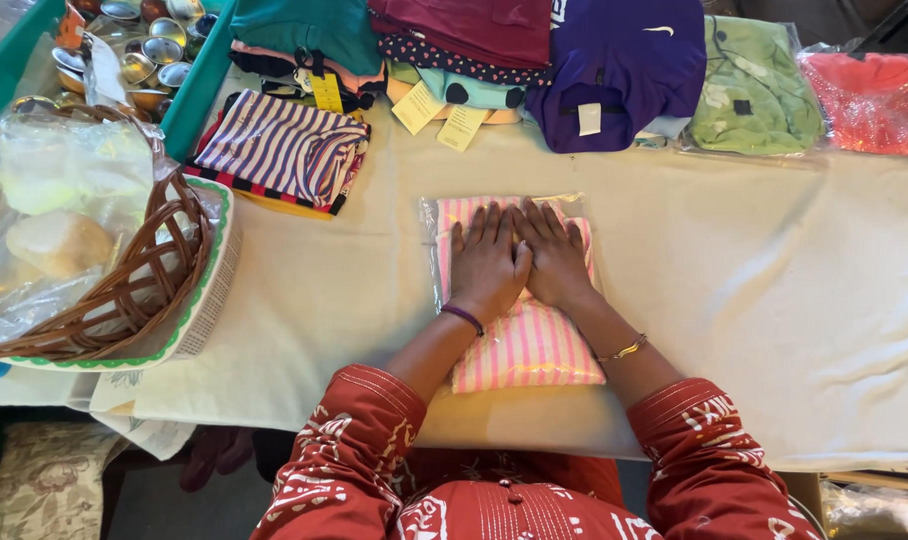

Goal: Folding various items of clothing and placing them into clear plastic poly bags for shipment.

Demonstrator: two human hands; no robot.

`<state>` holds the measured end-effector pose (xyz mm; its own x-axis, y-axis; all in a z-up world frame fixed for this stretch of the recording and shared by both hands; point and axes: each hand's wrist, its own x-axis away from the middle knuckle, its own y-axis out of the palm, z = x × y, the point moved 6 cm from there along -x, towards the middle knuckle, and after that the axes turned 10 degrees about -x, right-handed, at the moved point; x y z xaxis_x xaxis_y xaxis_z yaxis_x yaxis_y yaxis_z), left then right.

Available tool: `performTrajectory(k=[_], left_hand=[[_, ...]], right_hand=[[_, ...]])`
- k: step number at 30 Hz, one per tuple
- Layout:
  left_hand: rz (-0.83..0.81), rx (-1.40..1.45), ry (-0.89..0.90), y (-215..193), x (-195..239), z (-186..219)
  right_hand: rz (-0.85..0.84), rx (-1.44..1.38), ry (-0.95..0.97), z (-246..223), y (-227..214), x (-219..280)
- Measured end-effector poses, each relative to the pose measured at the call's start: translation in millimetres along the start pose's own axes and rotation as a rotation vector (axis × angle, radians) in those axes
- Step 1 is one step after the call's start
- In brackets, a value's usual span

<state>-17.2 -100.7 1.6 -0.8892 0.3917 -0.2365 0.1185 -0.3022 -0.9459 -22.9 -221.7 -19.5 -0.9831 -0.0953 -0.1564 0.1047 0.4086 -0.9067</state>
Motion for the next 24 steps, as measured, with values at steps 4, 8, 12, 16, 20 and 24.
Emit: performTrajectory(k=[4, 8, 12, 16, 20, 24], left_hand=[[-0.02, 0.025, -0.009, 14, -5, -7], [0.329, -0.028, -0.14, 29, -25, -55], [0.266, 0.109, -0.506, -31, -17, -125], [0.092, 0.198, -0.405, 4, -26, -140], [0.201, 0.71, -0.223, 4, -33, -133], [0.181, 0.995, -0.222, 16, -39, -132]], right_hand=[[-0.004, -0.017, 0.005, 2, 1, -1], [-0.001, -0.089, -0.005, 2, -15, -11], [0.007, -0.22, -0.125, 9, -27, -26], [-0.016, -0.216, -0.358, -14, -37, -61], [-0.306, -0.333, -0.389, -57, -50, -98], [-0.564, -0.159, -0.077, -45, -58, -109]])
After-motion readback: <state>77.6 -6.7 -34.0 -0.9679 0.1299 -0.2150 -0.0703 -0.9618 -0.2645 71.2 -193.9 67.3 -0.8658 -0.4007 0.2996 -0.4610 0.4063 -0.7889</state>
